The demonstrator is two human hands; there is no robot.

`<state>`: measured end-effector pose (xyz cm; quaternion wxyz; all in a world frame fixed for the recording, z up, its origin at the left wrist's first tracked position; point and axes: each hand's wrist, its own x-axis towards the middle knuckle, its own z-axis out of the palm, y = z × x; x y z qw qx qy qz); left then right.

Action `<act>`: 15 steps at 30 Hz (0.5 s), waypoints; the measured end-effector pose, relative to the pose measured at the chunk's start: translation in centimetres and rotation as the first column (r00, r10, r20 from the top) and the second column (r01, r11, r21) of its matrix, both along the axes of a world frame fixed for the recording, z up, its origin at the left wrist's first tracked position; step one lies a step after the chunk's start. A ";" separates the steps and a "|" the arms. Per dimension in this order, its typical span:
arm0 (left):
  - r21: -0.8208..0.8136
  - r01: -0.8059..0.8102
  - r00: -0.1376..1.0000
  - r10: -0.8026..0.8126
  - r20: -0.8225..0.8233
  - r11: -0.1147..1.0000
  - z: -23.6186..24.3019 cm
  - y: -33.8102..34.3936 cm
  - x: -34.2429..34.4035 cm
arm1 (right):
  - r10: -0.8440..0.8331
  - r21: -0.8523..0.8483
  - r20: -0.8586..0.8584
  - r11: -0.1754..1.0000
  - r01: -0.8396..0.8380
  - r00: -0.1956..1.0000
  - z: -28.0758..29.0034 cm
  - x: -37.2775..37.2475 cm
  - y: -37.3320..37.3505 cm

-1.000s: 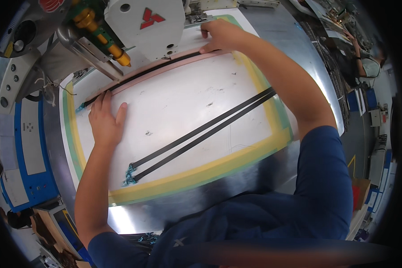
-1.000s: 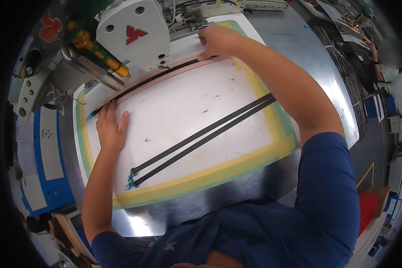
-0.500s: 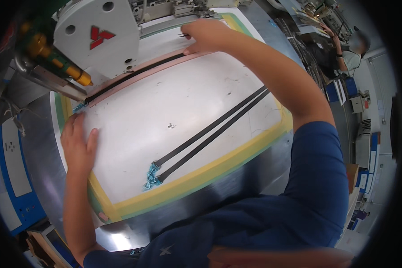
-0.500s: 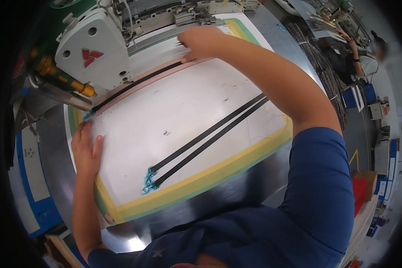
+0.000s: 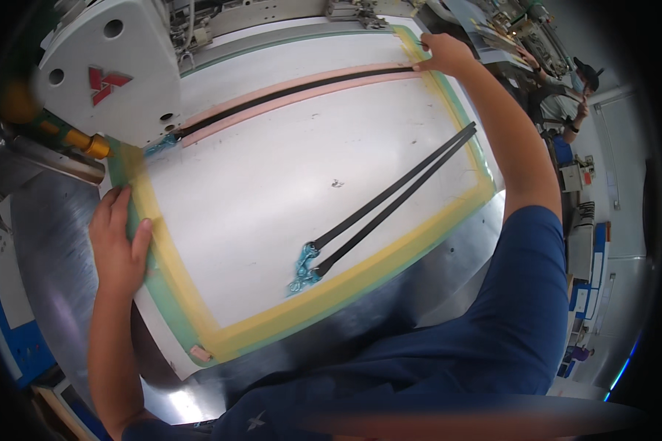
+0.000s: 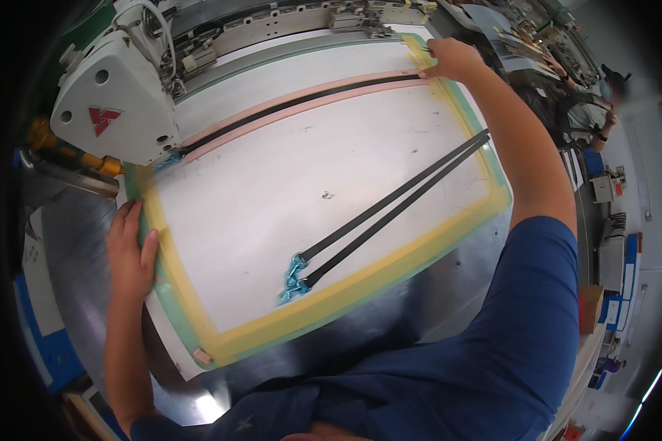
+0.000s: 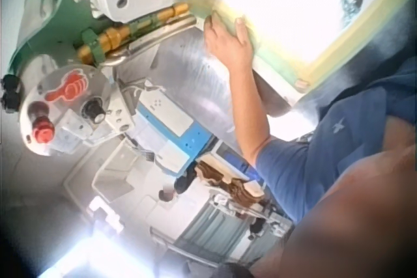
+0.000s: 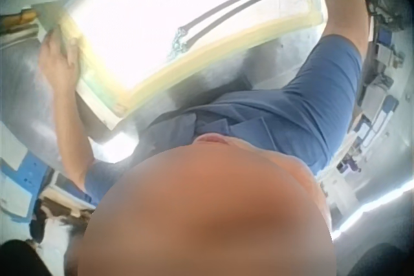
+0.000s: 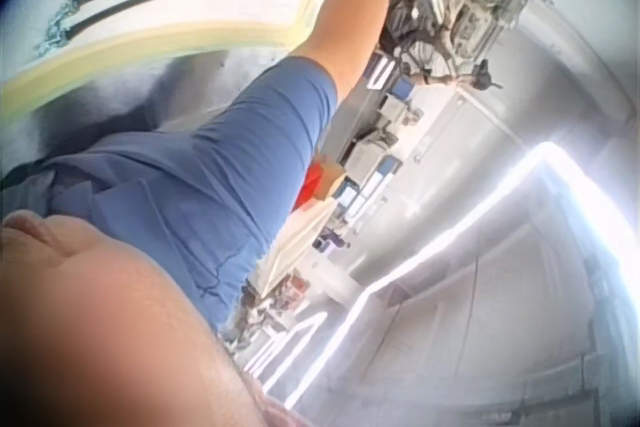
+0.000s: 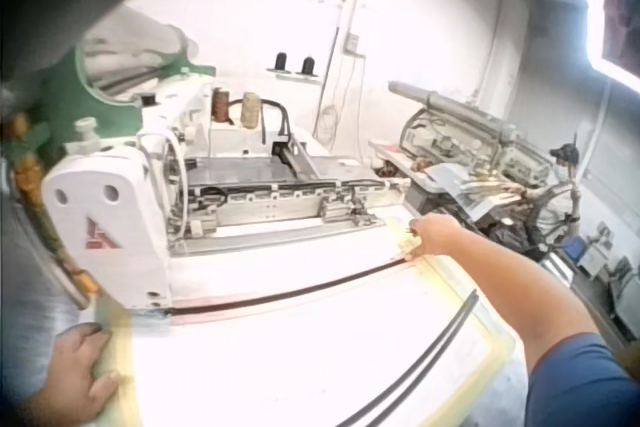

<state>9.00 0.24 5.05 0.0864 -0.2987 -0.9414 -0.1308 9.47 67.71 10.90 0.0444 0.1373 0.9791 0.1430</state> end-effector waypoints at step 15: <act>0.037 0.134 0.989 -0.131 -0.067 0.990 0.7 7.7 -0.8 | 0.327 -0.349 -0.135 0.868 -0.354 0.935 -0.8 -5.0 -20.8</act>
